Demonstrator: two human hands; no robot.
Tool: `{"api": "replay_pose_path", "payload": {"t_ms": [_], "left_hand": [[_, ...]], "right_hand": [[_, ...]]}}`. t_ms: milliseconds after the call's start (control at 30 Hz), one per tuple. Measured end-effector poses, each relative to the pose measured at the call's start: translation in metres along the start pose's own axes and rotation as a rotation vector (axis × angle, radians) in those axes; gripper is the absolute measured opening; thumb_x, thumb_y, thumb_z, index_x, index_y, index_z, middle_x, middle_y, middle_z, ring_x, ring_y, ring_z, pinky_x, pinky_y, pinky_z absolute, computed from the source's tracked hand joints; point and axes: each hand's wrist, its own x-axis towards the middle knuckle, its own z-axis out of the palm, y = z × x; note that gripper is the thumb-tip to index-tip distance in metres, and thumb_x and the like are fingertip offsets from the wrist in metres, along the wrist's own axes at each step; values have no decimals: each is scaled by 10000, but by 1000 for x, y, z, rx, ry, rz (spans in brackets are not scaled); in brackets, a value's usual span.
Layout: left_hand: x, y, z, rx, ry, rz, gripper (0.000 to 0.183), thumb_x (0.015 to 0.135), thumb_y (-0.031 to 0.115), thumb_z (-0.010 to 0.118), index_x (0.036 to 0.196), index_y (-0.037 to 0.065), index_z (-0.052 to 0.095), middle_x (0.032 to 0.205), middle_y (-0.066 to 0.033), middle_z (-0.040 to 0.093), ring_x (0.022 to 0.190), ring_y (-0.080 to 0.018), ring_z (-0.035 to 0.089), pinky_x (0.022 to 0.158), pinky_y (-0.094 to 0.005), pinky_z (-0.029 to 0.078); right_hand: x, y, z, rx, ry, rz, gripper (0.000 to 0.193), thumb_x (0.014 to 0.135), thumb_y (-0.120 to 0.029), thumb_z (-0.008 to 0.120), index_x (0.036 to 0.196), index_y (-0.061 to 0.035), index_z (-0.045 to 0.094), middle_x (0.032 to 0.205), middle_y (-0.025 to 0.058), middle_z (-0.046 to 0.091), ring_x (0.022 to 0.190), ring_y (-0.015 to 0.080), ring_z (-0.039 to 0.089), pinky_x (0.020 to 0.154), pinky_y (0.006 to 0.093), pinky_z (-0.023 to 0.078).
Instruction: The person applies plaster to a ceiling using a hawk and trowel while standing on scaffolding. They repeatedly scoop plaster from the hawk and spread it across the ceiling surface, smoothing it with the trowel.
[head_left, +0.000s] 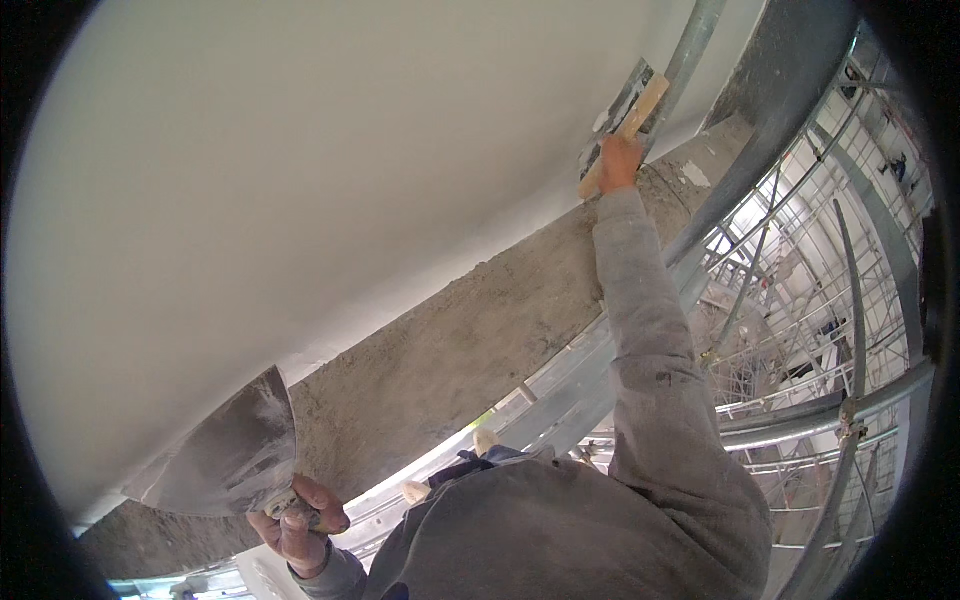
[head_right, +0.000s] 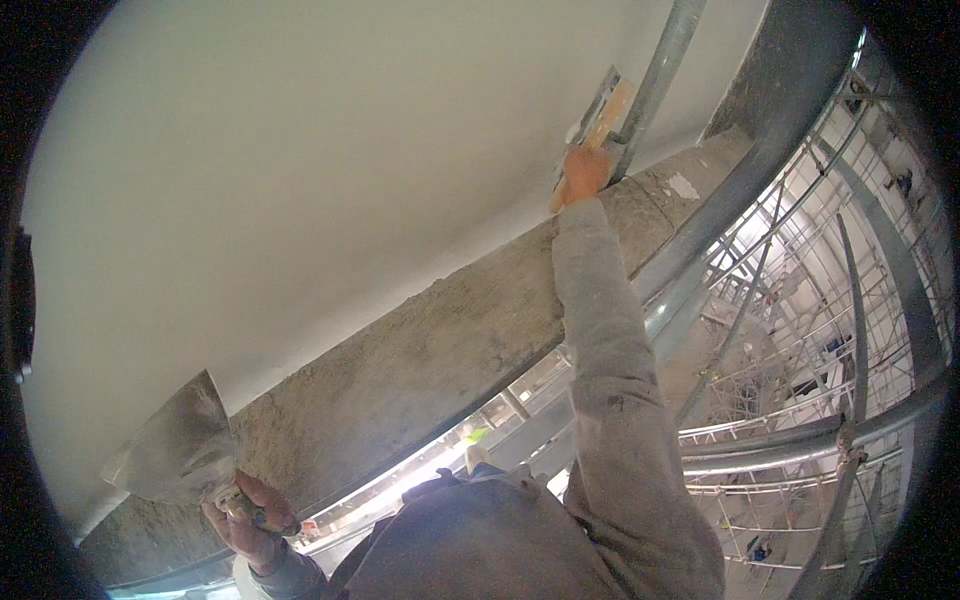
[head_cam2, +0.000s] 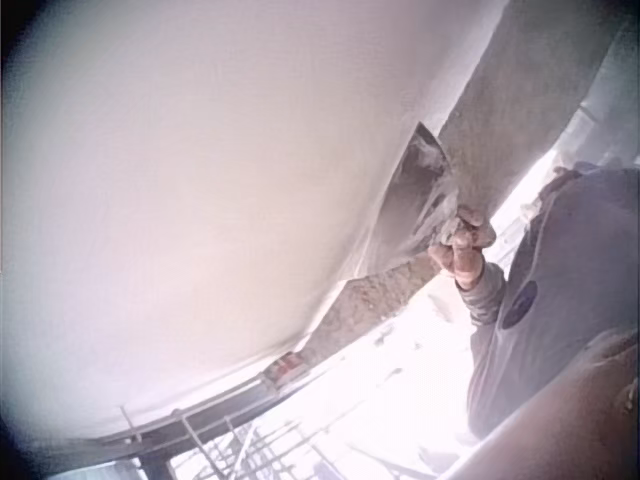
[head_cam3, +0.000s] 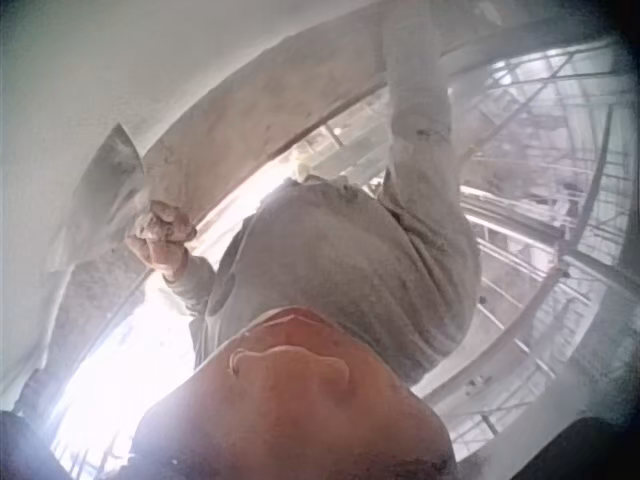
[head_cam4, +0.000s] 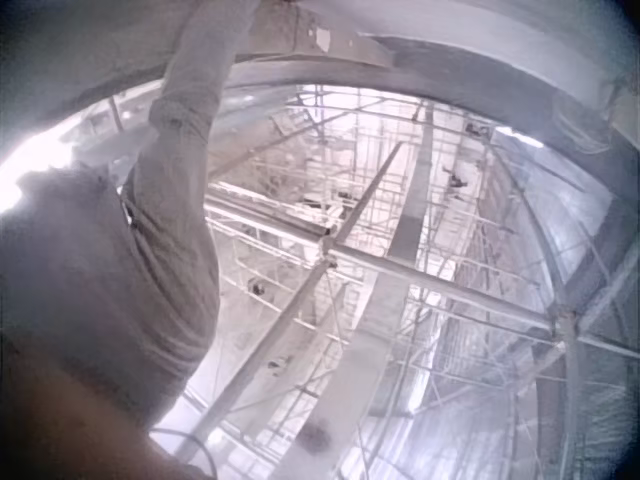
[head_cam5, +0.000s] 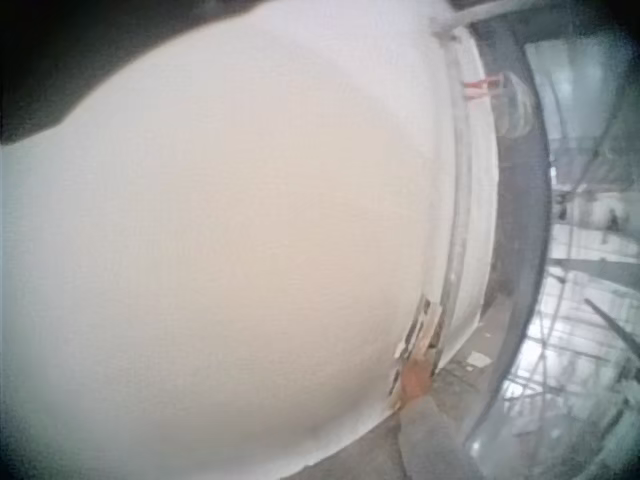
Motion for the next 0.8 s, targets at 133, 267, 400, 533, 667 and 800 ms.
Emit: {"api": "replay_pose_path", "payload": {"t_ms": [133, 267, 400, 533, 667, 800], "left_hand": [[-1, 6, -4, -33, 79, -13, 354, 770, 273, 566, 796, -47, 417, 502, -128, 470, 323, -158, 433, 280, -241, 357], [-6, 6, -12, 0, 74, -24, 361, 766, 278, 570, 791, -52, 425, 499, -123, 473, 324, -162, 435, 283, -239, 353], [1, 6, 4, 63, 111, -12, 394, 771, 334, 571, 735, -30, 425, 439, -74, 434, 298, -141, 417, 255, -251, 346], [-3, 2, 3, 24, 137, -65, 384, 753, 283, 586, 825, -55, 418, 497, -112, 465, 327, -162, 435, 286, -231, 350], [-6, 1, 3, 62, 172, -82, 384, 752, 287, 591, 810, -53, 422, 479, -107, 456, 326, -158, 431, 286, -228, 345], [-4, -8, 3, 26, 134, -77, 357, 776, 310, 565, 800, -28, 454, 506, -102, 481, 314, -154, 428, 257, -240, 339]], "right_hand": [[53, 68, -2, -1121, -64, -530, 111, 702, -109, 553, 744, -15, 594, 831, 125, 578, 787, 269, 559, 641, 354, 444], [43, 88, -8, -1483, -231, -615, 85, 744, -113, 544, 718, -47, 591, 787, 94, 581, 767, 241, 563, 654, 314, 447], [44, 93, 7, -1642, -320, -420, 267, 712, -148, 584, 962, -55, 569, 886, 81, 594, 811, 192, 581, 638, 297, 475], [54, 104, 16, -1323, -224, -204, 224, 722, -136, 560, 927, -46, 579, 876, 94, 597, 773, 219, 585, 624, 317, 470], [58, 121, 37, -473, 104, 70, 188, 733, -125, 537, 891, -37, 588, 866, 108, 600, 735, 245, 590, 609, 336, 466], [102, 176, 35, -616, 118, -175, 160, 727, -114, 542, 851, -30, 599, 875, 116, 601, 739, 246, 592, 616, 328, 467]]}}
